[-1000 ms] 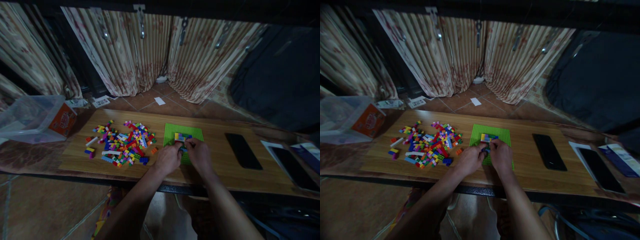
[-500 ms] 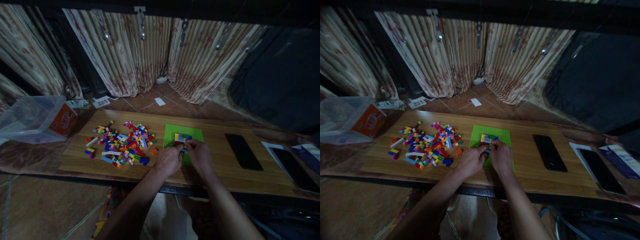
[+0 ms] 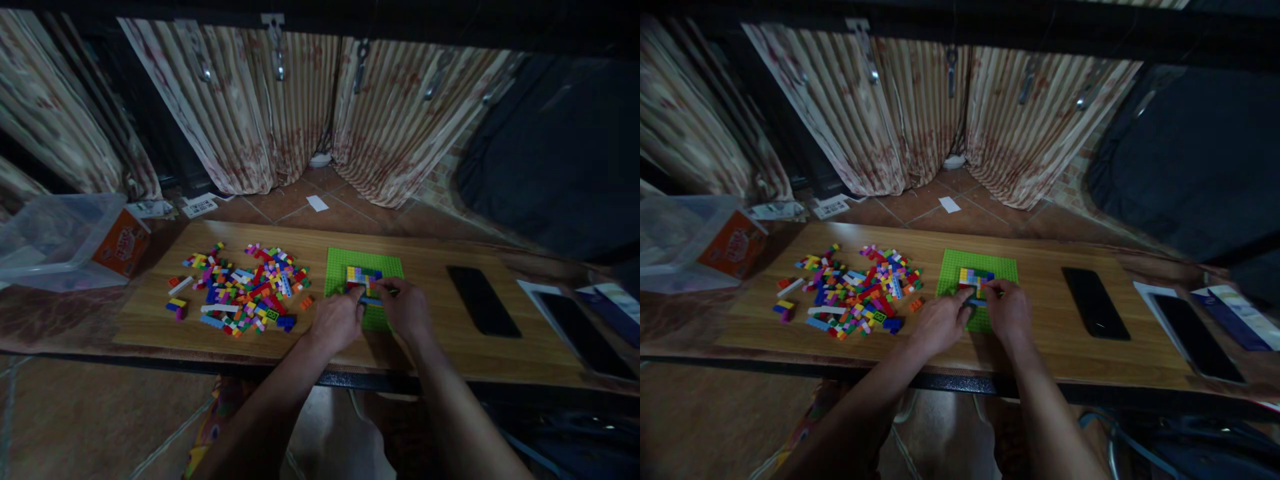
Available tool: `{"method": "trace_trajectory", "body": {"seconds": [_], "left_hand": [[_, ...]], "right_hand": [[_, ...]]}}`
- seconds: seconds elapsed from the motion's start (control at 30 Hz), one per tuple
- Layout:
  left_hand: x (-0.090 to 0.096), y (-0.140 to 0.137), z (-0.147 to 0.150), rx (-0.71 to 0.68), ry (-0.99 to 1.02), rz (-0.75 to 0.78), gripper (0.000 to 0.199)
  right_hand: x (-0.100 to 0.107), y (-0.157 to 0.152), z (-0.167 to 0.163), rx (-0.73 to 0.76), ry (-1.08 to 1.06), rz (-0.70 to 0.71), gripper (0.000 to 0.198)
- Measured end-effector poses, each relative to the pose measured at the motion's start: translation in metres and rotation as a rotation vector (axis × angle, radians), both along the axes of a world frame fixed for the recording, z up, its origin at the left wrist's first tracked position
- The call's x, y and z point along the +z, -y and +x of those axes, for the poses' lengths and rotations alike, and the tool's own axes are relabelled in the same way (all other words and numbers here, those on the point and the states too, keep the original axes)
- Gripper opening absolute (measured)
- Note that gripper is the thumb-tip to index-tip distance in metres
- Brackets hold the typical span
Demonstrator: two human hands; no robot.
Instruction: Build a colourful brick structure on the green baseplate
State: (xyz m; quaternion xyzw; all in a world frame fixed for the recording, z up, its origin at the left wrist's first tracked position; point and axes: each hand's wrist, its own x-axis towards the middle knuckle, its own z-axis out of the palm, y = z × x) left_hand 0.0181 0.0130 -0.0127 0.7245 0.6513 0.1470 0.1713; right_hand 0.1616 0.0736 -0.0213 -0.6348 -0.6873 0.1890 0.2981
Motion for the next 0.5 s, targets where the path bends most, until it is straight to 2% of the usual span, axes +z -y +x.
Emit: {"method": "trace_trajectory", "body": {"seconds": [0.17,0.5], "left_hand": [[0.0033,-0.0004,-0.0045,0.022,0.003,-0.001,0.042],[0.0023,-0.0002,-0.0035,0.002,-0.005,-0.008,0.042]], "right_hand": [[-0.0048,-0.0025,0.0056,0.045,-0.012,-0.058,0.021],[-0.0074,-0.0028,-0.0008,0.046,0.007,-0.021,0.019]]}}
